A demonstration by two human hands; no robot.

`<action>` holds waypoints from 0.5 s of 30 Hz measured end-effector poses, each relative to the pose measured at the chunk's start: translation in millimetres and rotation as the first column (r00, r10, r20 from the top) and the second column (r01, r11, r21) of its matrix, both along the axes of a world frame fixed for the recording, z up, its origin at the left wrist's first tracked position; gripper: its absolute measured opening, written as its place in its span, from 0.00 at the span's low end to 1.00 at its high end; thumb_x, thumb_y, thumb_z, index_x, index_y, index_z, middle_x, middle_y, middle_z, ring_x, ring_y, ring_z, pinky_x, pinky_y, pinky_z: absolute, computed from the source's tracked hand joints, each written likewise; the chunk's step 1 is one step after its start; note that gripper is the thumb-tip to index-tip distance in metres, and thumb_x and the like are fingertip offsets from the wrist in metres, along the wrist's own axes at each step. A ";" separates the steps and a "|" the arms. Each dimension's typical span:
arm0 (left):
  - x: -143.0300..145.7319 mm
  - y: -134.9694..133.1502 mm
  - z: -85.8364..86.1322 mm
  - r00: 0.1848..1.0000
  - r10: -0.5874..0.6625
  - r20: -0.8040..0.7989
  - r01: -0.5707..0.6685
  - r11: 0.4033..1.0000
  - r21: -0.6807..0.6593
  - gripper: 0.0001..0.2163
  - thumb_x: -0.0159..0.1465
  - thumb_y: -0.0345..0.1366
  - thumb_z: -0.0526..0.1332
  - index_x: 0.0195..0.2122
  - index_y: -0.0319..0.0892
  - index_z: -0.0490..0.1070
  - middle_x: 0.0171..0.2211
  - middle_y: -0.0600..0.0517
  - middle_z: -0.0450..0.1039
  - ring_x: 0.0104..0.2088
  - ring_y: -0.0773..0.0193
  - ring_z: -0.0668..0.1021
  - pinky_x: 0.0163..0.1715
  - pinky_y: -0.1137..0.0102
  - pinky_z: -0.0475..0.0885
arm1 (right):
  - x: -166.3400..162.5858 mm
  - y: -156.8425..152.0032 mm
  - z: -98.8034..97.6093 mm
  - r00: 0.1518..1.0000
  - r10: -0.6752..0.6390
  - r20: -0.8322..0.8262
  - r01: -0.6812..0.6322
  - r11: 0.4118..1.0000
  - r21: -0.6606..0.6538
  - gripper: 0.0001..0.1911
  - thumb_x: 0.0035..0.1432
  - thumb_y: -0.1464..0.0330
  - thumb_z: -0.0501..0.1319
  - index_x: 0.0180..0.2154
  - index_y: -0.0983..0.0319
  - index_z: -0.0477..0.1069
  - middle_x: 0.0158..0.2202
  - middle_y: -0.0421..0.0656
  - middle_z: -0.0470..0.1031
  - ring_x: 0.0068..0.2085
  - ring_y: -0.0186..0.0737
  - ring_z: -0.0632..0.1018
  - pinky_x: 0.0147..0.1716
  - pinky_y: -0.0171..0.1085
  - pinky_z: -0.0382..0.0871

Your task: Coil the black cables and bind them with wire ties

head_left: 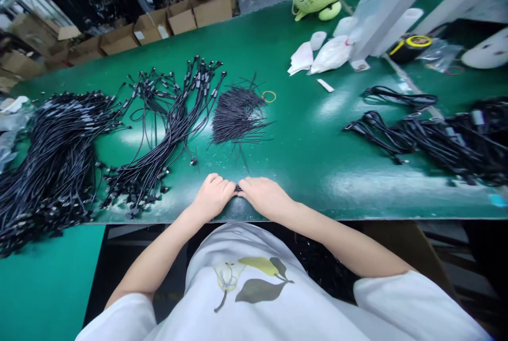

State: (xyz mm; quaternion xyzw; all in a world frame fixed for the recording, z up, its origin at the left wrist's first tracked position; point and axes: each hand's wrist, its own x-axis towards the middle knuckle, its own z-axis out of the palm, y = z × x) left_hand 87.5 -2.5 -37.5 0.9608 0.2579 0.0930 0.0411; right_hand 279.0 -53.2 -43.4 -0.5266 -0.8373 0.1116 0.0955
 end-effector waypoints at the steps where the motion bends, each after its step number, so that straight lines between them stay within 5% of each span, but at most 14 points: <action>1: 1.1 -2.0 -0.5 0.999 -0.029 -0.019 0.030 0.998 0.062 0.13 0.70 0.39 0.50 0.31 0.40 0.68 0.25 0.50 0.68 0.29 0.60 0.69 0.40 0.63 0.62 | 0.5 -1.1 -0.3 1.000 0.017 -0.012 -0.018 0.998 -0.068 0.16 0.69 0.60 0.49 0.37 0.63 0.68 0.31 0.44 0.75 0.32 0.39 0.75 0.29 0.36 0.55; 7: 8.4 -9.4 -17.6 0.988 -0.149 -0.032 0.152 0.958 0.245 0.09 0.69 0.35 0.52 0.35 0.39 0.69 0.25 0.51 0.68 0.29 0.60 0.69 0.39 0.63 0.64 | 13.8 -13.1 -9.1 0.997 0.043 -0.064 -0.054 0.981 -0.188 0.17 0.69 0.58 0.46 0.43 0.61 0.67 0.37 0.44 0.77 0.37 0.39 0.78 0.30 0.34 0.60; 12: 24.5 -18.2 -31.4 0.984 -0.180 -0.013 0.180 0.969 0.170 0.09 0.68 0.30 0.51 0.34 0.39 0.69 0.29 0.49 0.73 0.32 0.59 0.73 0.41 0.60 0.66 | 12.6 -22.8 -14.7 0.994 -0.087 -0.059 0.072 0.974 -0.213 0.18 0.69 0.58 0.47 0.47 0.63 0.66 0.38 0.45 0.78 0.38 0.39 0.78 0.33 0.34 0.65; 15: 28.2 -21.8 -21.5 0.996 -0.050 0.073 0.046 0.997 0.061 0.11 0.67 0.38 0.55 0.48 0.39 0.68 0.46 0.42 0.74 0.46 0.52 0.74 0.49 0.56 0.67 | 30.9 -27.9 -6.3 0.992 -0.122 0.022 0.124 0.986 -0.110 0.18 0.69 0.61 0.47 0.43 0.63 0.70 0.36 0.47 0.78 0.38 0.41 0.78 0.37 0.36 0.66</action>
